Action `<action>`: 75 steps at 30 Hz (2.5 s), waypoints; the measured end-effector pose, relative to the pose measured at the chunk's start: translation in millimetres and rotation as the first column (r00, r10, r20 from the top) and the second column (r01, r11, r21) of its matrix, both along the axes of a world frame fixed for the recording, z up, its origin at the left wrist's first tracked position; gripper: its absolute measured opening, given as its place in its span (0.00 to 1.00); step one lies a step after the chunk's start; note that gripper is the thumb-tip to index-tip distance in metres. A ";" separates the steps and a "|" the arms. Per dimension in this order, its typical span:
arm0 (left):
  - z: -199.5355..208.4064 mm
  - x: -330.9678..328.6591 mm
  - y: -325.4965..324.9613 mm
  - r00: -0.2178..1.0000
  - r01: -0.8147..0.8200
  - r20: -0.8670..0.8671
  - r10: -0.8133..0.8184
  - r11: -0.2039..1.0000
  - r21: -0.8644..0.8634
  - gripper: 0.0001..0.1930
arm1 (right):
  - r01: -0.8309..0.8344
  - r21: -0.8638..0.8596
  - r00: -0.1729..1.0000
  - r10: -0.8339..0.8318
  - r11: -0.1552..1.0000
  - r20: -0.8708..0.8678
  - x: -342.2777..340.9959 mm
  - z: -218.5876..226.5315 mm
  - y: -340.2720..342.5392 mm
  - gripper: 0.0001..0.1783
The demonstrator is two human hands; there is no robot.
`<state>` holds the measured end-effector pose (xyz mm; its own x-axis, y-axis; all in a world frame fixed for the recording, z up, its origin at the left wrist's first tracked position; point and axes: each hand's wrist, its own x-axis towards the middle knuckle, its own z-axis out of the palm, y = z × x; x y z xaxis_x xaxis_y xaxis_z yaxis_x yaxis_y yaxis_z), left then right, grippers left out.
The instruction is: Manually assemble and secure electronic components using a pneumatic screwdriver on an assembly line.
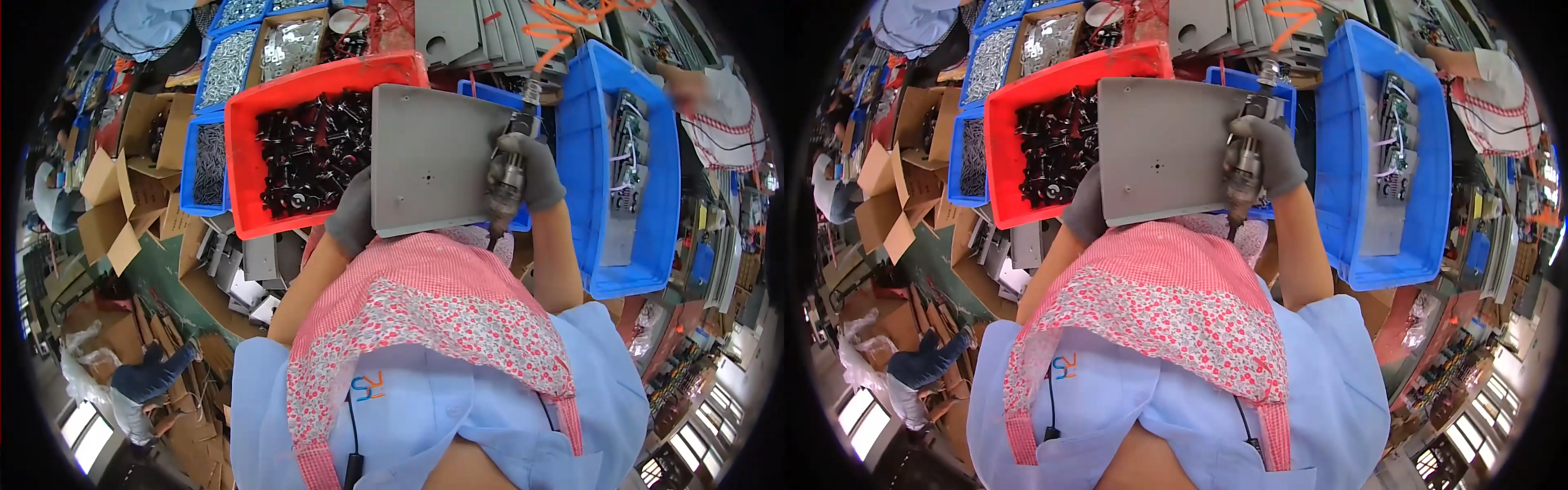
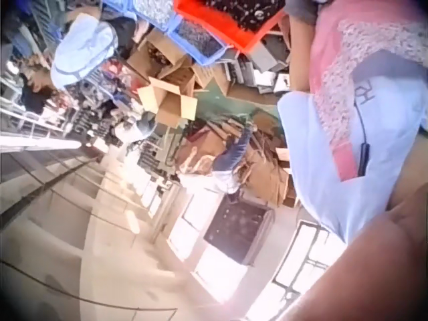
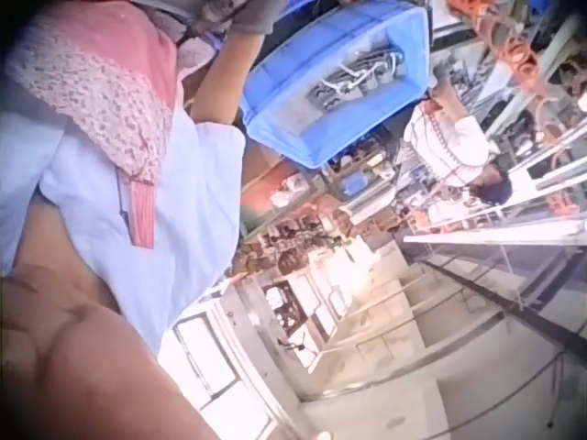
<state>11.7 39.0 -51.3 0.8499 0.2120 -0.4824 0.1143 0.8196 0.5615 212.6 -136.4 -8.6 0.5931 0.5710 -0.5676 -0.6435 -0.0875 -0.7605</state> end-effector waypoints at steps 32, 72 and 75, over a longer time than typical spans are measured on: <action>31.9 33.9 -8.1 0.983 0.066 -0.182 -0.027 0.975 0.212 0.20 | 0.069 0.108 0.985 -0.085 0.992 0.152 19.8 10.1 -28.1 0.11; 25.5 -13.9 -2.0 0.905 -0.257 -0.321 0.278 0.961 0.107 0.18 | 0.289 0.355 0.544 -0.458 0.889 0.703 62.7 -152.0 7.3 0.16; 19.1 -19.3 -2.2 0.927 -0.317 -0.236 0.292 0.946 -0.073 0.19 | 0.291 0.382 0.670 -0.472 0.877 0.573 61.6 -126.5 10.4 0.15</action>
